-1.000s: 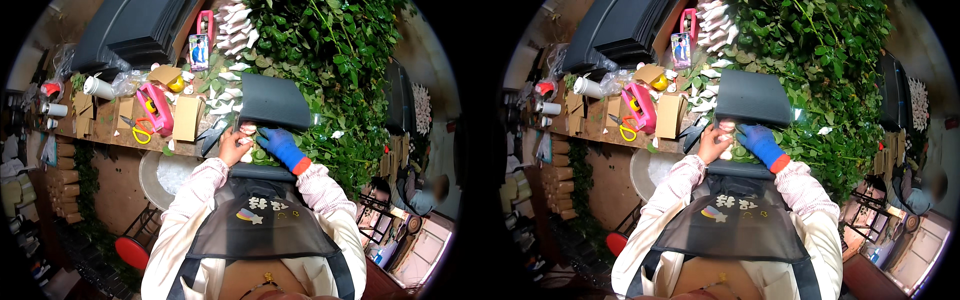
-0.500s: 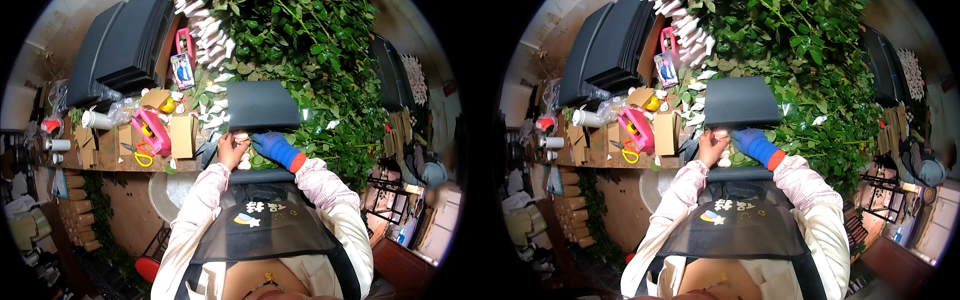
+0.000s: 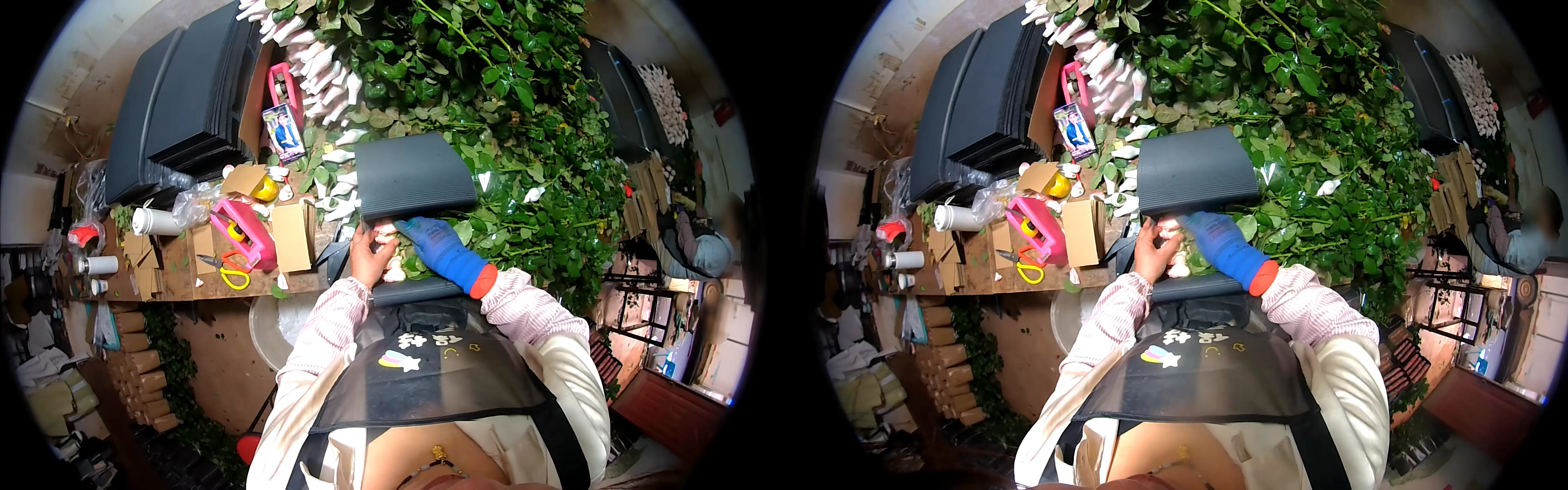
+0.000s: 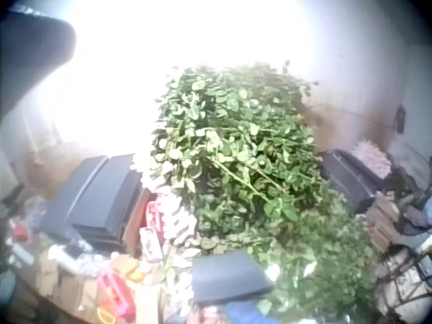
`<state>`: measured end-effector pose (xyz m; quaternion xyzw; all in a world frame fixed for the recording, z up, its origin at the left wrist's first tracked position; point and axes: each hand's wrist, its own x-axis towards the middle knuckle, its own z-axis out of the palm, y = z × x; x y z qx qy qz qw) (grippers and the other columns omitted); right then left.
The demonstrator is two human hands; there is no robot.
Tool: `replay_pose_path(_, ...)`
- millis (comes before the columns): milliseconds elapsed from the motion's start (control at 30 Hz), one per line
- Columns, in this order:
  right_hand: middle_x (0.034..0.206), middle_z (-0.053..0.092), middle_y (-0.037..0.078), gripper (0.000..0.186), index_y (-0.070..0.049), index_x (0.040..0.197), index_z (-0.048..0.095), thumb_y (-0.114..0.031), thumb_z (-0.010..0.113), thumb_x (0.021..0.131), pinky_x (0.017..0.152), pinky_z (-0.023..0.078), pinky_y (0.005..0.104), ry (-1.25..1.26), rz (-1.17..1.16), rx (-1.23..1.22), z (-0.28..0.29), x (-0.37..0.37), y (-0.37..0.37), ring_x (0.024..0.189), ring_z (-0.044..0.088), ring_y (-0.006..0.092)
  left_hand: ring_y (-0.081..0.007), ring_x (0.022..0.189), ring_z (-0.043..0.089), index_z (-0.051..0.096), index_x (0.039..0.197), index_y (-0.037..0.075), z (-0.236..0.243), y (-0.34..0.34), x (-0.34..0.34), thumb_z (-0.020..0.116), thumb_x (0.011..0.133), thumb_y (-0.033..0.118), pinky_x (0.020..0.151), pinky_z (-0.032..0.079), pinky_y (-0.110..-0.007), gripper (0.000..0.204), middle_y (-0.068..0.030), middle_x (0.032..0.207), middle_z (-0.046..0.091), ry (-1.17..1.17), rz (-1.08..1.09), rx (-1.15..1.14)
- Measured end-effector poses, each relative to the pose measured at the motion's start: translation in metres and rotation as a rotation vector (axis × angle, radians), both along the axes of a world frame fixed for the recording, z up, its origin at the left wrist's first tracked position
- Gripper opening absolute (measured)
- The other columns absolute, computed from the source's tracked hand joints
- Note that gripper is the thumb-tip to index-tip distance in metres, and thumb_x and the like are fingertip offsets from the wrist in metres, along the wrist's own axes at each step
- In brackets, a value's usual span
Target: The person places white flower buds into a black rectangular tray, then adds green leafy branches on top to cover them. The person closes the tray and sets it aside, repeating the process with another tray.
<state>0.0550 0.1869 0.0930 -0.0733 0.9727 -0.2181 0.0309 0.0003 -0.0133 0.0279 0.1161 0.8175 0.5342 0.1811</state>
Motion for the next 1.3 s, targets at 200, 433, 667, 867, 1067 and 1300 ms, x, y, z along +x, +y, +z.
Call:
replay_pose_path(200,0.112,0.068,0.014,0.042,-0.01,0.134,0.061,-0.019,0.06,0.093,0.086,0.055,0.0426,-0.182,-0.016,0.301,-0.011,-0.009,-0.023,0.103,0.069,0.0304,-0.0449,0.147,0.043,0.074,0.118,-0.003,-0.002,-0.003,0.0,0.089,0.082,0.033,0.119,0.037,-0.047,0.052,-0.0362,0.151,0.049,0.029,-0.036,-0.047)
replay_pose_path(433,0.115,0.068,0.016,0.044,-0.008,0.137,0.059,-0.021,0.059,0.095,0.088,0.054,0.0426,-0.129,0.03,0.371,-0.029,-0.009,-0.024,0.102,0.068,0.0304,-0.047,0.14,0.048,0.075,0.116,0.002,-0.032,-0.002,0.001,0.088,0.081,0.037,0.116,0.041,-0.048,0.051,-0.0347,0.155,0.044,0.072,-0.008,-0.102)
replay_pose_path(667,0.118,0.071,0.02,0.043,-0.008,0.135,0.065,-0.026,0.066,0.097,0.093,0.056,0.0459,-0.017,0.016,-0.182,0.056,-0.008,0.006,0.103,0.07,0.0388,-0.047,0.135,0.052,0.072,0.122,0.007,-0.024,-0.005,-0.001,0.084,0.084,0.044,0.115,0.043,-0.048,0.055,-0.0308,0.15,0.051,0.101,-0.05,-0.099)
replay_pose_path(867,0.128,0.071,0.018,0.038,-0.006,0.137,0.066,-0.01,0.057,0.1,0.099,0.054,0.0434,0.253,-0.512,-0.072,0.102,-0.026,0.097,0.115,0.069,0.0348,-0.0459,0.139,0.05,0.071,0.124,0.006,-0.009,-0.005,-0.004,0.083,0.084,0.045,0.116,0.041,-0.047,0.057,-0.0307,0.152,0.049,0.036,-0.055,-0.077)
replay_pose_path(1067,0.132,0.071,0.017,0.033,0.003,0.128,0.068,-0.005,0.059,0.097,0.105,0.05,0.036,0.185,-0.275,-0.643,0.079,-0.014,0.148,0.122,0.067,0.0277,-0.0381,0.133,0.055,0.07,0.125,0.001,-0.011,-0.004,-0.002,0.083,0.086,0.033,0.112,0.045,-0.043,0.052,-0.0255,0.14,0.057,0.086,-0.031,-0.098)
replay_pose_path(1300,0.128,0.072,0.012,0.036,-0.002,0.133,0.068,-0.012,0.066,0.099,0.092,0.057,0.0325,-0.539,-0.124,-0.804,0.135,0.02,0.099,0.113,0.07,0.0185,-0.0411,0.145,0.042,0.061,0.142,0.011,-0.041,-0.011,-0.002,0.07,0.095,0.024,0.122,0.035,-0.044,0.05,-0.0213,0.158,0.046,0.005,-0.099,-0.014)
